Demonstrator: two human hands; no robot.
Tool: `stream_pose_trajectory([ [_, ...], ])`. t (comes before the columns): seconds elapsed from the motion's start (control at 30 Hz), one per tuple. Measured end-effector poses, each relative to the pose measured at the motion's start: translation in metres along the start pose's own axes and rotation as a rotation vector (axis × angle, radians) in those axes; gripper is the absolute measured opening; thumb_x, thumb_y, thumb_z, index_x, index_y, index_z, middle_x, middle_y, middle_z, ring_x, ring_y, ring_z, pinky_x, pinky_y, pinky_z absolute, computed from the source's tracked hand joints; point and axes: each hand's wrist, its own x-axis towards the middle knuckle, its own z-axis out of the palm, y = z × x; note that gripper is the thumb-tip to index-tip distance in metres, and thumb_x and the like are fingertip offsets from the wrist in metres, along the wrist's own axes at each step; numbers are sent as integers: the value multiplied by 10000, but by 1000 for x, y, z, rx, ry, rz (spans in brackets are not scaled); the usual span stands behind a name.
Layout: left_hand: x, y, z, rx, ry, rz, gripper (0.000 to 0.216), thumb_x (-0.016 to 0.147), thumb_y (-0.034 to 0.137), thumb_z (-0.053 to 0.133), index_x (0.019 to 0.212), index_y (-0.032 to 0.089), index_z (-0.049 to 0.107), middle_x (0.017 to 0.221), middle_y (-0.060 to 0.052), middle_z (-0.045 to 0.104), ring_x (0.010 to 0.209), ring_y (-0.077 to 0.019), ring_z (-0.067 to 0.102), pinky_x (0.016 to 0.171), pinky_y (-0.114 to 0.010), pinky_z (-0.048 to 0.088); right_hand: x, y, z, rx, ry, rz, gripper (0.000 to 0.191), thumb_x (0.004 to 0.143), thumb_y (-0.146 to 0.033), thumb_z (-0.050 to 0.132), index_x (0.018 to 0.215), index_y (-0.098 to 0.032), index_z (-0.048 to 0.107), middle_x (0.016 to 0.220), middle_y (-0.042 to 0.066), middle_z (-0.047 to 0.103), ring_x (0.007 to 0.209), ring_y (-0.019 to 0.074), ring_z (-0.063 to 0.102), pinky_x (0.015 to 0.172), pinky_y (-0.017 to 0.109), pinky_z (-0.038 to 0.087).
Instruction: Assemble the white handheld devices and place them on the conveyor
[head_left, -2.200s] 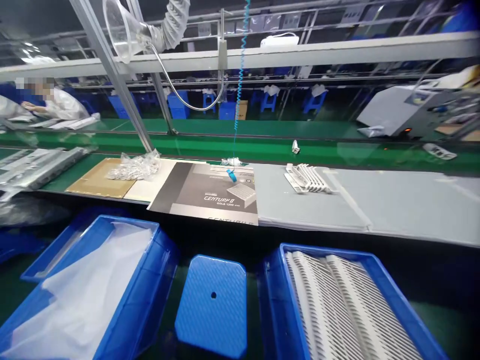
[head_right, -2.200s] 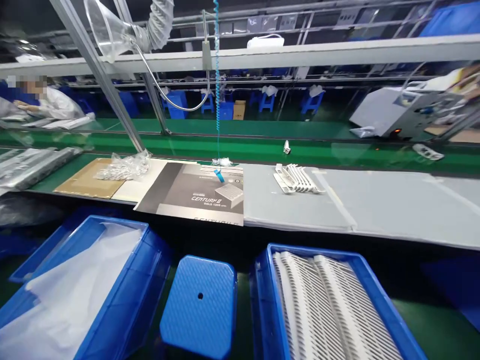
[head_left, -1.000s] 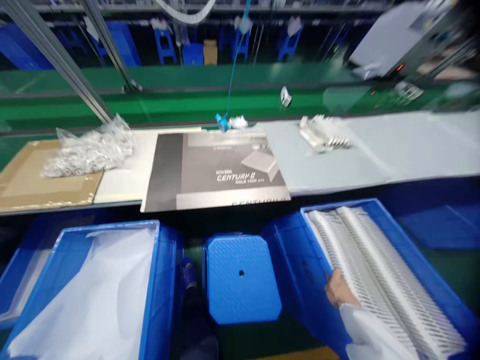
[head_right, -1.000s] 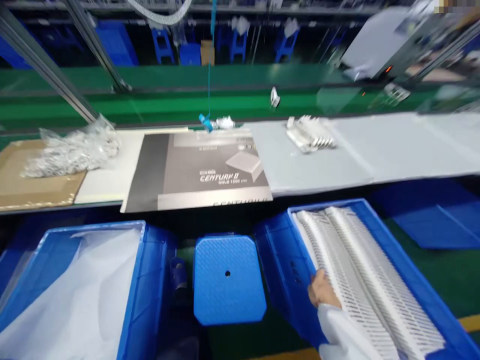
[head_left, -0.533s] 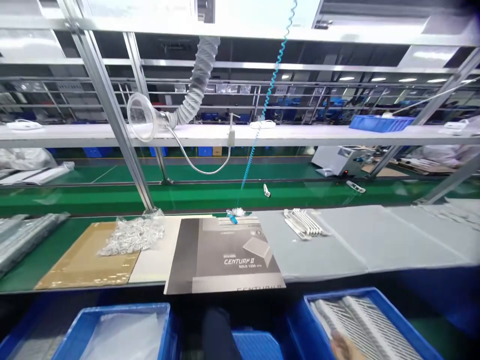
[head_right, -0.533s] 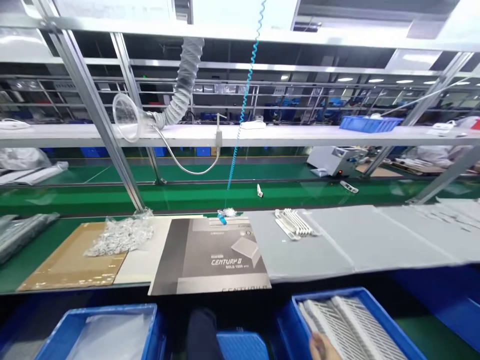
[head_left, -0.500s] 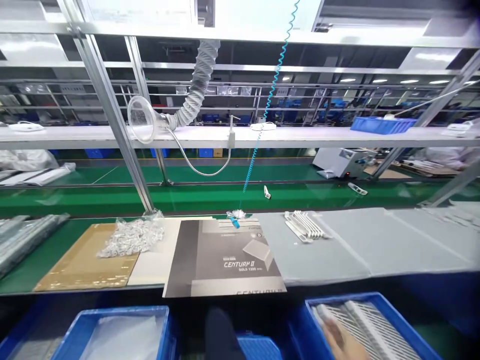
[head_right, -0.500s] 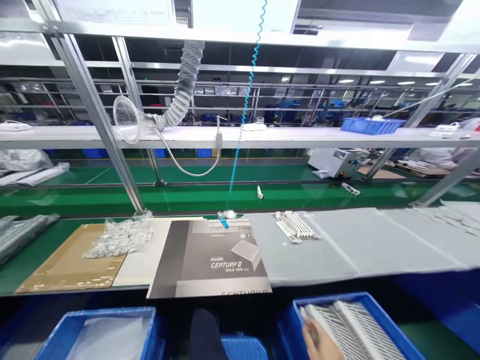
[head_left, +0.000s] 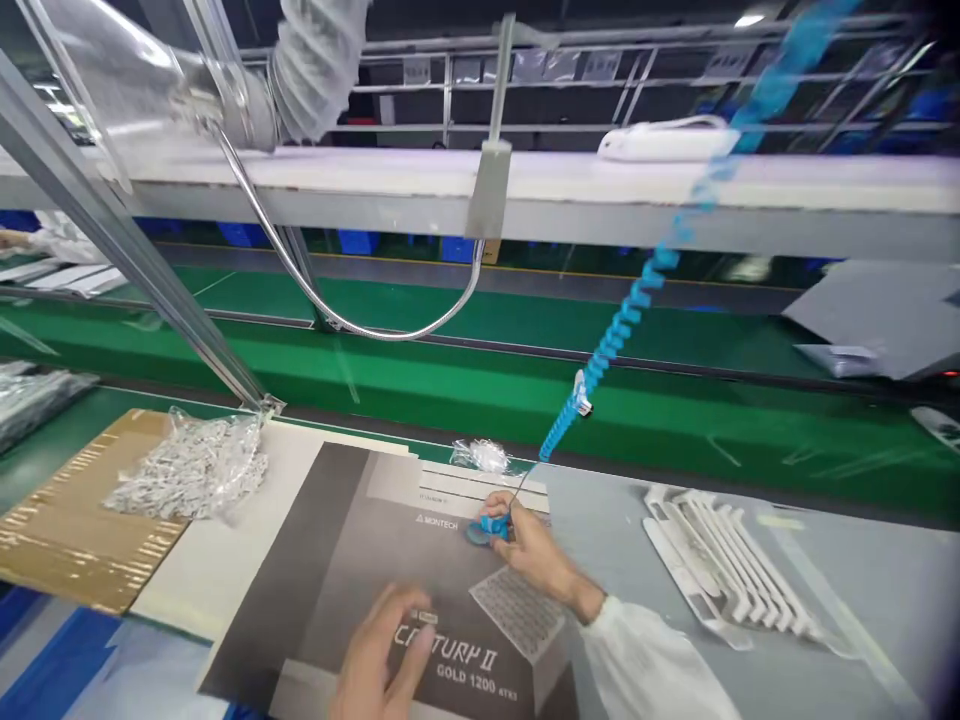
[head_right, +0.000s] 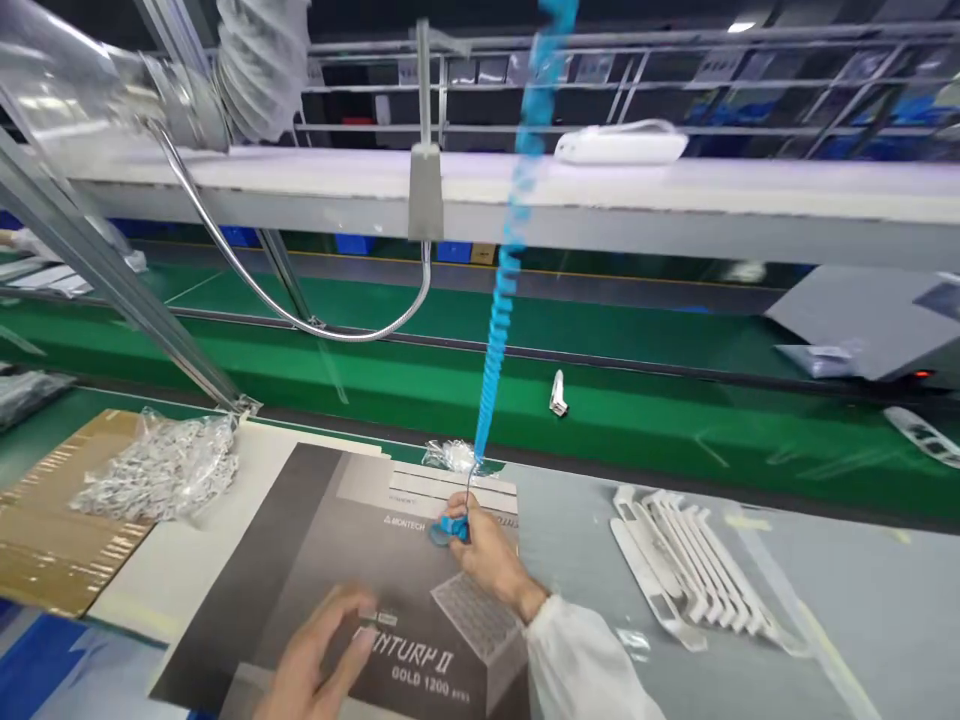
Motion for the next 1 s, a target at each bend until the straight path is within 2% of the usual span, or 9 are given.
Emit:
stream_pose_trajectory([
  [0.07,51,14,17,-47,-82,176,451,927,442,550,1327,236,584,1402,-108,578,1340,-273,505,1151,-454,398,10,-7,-11,61,-145,-156,442,715,-48,509,1129,-201,484,1096,56,674,997,166,642,899,319,504],
  [0.13,99,25,30,-116,-159,301,446,914,408,584,1310,203,575,1343,-138,604,1257,-260,561,1100,-446,435,17,-18,-17,50,-209,-297,418,778,-71,484,1173,-207,483,1144,71,658,1033,172,623,920,338,492],
  [0.2,134,30,39,-215,-232,334,371,848,375,686,1159,179,632,1153,-128,680,1030,-231,645,971,-403,499,19,-26,-17,-63,-157,-398,397,827,-100,455,1210,-203,481,1145,84,646,1024,185,613,923,365,481],
  [0.27,151,31,46,-379,-306,218,348,753,345,788,995,144,638,909,-95,699,814,-185,632,826,-351,511,13,-28,-14,-211,-29,-492,414,814,-87,425,1210,-187,491,1153,101,626,1034,205,595,921,384,468],
  [0.37,142,27,51,-444,-453,227,312,721,350,811,868,124,655,813,-71,692,746,-143,596,776,-307,482,-7,-23,-6,-329,148,-557,394,794,-78,403,1157,-169,524,1112,101,622,989,210,583,886,372,460],
  [0.53,85,26,44,-508,-569,264,330,644,393,864,708,114,700,699,-54,686,667,-137,579,718,-300,468,-45,-21,9,-376,286,-567,361,804,-85,407,1123,-167,555,1096,88,641,850,173,580,785,316,446],
  [0.7,51,22,40,-702,-347,307,321,721,419,820,814,123,737,832,-70,724,844,-174,631,956,-374,441,-78,-37,32,-271,570,-510,156,901,-307,551,965,-175,606,931,48,649,619,128,511,645,296,416],
  [0.87,36,22,32,-954,-308,349,364,751,403,790,950,103,741,1022,-123,731,1055,-229,644,1084,-426,394,-89,-44,61,-306,452,-607,257,961,-392,533,1011,-192,687,949,58,666,720,161,560,697,309,434],
  [1.0,38,27,18,-1096,-372,374,343,779,380,758,975,99,740,1176,-165,699,1201,-277,605,1125,-451,379,-80,-46,70,-481,482,-615,277,958,-355,530,801,-190,687,861,57,634,753,179,545,711,317,390],
])
